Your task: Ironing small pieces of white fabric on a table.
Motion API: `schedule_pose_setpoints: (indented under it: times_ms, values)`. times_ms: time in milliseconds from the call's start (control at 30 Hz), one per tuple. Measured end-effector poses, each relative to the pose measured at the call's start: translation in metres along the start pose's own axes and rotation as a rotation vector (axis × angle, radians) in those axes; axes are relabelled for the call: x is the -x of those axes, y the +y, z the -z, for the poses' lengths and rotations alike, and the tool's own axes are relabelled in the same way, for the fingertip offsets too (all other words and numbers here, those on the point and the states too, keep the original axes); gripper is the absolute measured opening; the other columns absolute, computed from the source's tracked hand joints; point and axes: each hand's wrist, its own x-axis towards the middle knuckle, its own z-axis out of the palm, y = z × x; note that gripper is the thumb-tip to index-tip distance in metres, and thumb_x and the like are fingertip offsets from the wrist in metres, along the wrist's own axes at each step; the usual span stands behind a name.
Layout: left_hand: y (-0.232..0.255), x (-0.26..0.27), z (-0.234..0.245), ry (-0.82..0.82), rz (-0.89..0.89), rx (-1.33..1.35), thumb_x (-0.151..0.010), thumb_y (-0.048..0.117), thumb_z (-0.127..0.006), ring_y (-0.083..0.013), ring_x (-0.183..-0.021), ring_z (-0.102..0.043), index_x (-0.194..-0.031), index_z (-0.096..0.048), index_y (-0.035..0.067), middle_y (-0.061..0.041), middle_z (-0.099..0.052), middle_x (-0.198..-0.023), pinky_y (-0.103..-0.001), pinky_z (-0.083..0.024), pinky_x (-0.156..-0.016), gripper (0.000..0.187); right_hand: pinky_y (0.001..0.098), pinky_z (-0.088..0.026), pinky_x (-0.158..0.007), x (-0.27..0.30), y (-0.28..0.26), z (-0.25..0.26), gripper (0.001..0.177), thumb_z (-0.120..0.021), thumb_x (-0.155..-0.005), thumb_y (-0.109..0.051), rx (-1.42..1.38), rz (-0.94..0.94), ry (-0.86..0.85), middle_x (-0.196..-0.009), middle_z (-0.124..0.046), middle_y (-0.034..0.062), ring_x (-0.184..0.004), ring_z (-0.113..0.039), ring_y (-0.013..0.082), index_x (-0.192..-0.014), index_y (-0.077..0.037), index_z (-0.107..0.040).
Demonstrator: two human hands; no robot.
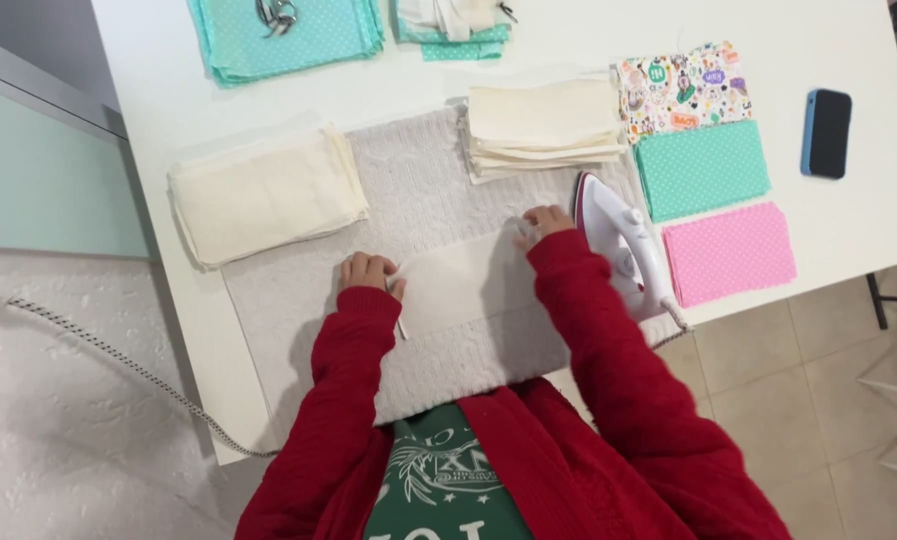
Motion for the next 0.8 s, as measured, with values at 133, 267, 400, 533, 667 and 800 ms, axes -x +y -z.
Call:
schedule_pose_setpoints:
  times_ms: [133,267,400,533,667,800]
  values:
    - [0.003,0.007,-0.007,0.15,-0.059,0.261,-0.079,0.017,-0.08,-0.0207,-0.097,-0.06,-0.09,-0.055,0.021,0.002,-0.061,-0.092,-0.035,-0.041,-0.103,0.028,0.0344,-0.06,-0.081,-0.014,0.006,-0.04,0.036,-0.082,-0.085,-0.029,-0.078,-0.182,-0.101,-0.102,-0.065,0.0011,-0.1,-0.067,0.022,-0.112,-0.02,-0.061]
    - [0.03,0.029,0.024,0.06,0.163,0.617,-0.09,0.012,-0.073,-0.0229,-0.089,-0.068,-0.105,-0.049,0.022,-0.001,-0.071,-0.097,-0.035,-0.053,-0.084,0.03,0.0325,-0.061,-0.077,-0.014,0.016,-0.033,0.013,-0.074,-0.093,-0.027,-0.101,-0.244,-0.2,-0.099,-0.069,-0.0001,-0.095,-0.07,0.0172,-0.103,-0.021,-0.069]
    - [0.013,0.043,0.038,-0.033,0.193,1.062,-0.088,0.005,-0.077,-0.0251,-0.098,-0.071,-0.118,-0.05,0.016,-0.013,-0.071,-0.112,-0.036,-0.06,-0.081,0.043,0.0371,-0.061,-0.081,0.013,0.013,0.004,0.01,-0.072,-0.096,-0.022,-0.467,-0.316,-0.247,-0.11,-0.072,0.0048,-0.104,-0.069,0.0245,-0.103,-0.019,-0.066]
    - [-0.002,0.065,0.071,-0.125,0.163,1.233,-0.084,0.001,-0.08,-0.0159,-0.085,-0.07,-0.121,-0.058,0.014,-0.011,-0.071,-0.104,-0.031,-0.063,-0.073,0.045,0.0413,-0.064,-0.074,0.05,-0.021,0.058,0.016,-0.074,-0.093,-0.014,-0.753,-0.401,-0.379,-0.101,-0.075,0.0194,-0.088,-0.073,0.0319,-0.106,-0.011,-0.064]
    - [-0.015,0.068,0.096,-0.113,0.149,1.221,-0.085,0.003,-0.077,-0.0178,-0.081,-0.071,-0.123,-0.059,0.011,-0.012,-0.072,-0.101,-0.031,-0.064,-0.066,0.043,0.0419,-0.064,-0.067,0.061,-0.032,0.062,0.022,-0.074,-0.092,-0.014,-0.881,-0.388,-0.469,-0.096,-0.074,0.0203,-0.079,-0.071,0.0289,-0.108,-0.007,-0.06]
    - [-0.03,0.054,0.088,-0.136,0.214,0.978,-0.088,0.01,-0.077,-0.0192,-0.094,-0.072,-0.116,-0.068,0.016,-0.008,-0.076,-0.101,-0.032,-0.063,-0.077,0.03,0.0399,-0.064,-0.067,0.055,-0.035,0.024,0.014,-0.077,-0.09,-0.014,-0.697,-0.342,-0.411,-0.095,-0.075,0.0171,-0.081,-0.073,0.0273,-0.101,-0.011,-0.069]
